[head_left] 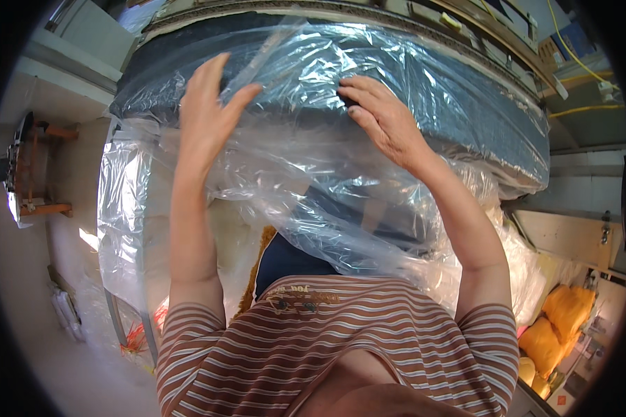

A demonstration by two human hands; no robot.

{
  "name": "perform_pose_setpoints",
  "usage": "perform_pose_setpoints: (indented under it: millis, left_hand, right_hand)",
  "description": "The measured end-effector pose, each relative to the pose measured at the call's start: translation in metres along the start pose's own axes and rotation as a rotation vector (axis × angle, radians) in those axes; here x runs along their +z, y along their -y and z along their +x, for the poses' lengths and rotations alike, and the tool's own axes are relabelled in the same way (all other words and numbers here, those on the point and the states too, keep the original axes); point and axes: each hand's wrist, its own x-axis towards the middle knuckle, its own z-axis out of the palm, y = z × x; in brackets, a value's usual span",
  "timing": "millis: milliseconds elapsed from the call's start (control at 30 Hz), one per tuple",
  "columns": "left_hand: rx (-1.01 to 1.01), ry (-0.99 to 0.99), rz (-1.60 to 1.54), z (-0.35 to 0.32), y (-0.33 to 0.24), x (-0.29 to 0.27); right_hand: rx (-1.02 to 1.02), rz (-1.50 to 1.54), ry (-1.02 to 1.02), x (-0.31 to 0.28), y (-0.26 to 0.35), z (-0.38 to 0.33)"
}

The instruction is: Wrapping a large curved manufactured object in clear plastic film.

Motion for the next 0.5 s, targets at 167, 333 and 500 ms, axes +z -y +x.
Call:
perform_pose_setpoints:
  millis: [167,333,500]
  left_hand:
    - [-0.222,0.321,-0.098,0.064,-0.003,0.045]
    - [-0.232,-0.024,-0.250,0.091,0.007,0.082]
    - [-0.159,-0.172,-0.743,0.089,0.001,0.073]
  right_hand:
    - [0.028,-0.019,-0.002,0.002,0.006,0.001]
    - [0.031,-0.024,0.020,-0.002,0.005,0.002]
    - [0.134,0.091,-0.129,-0.010,-0.003,0.005]
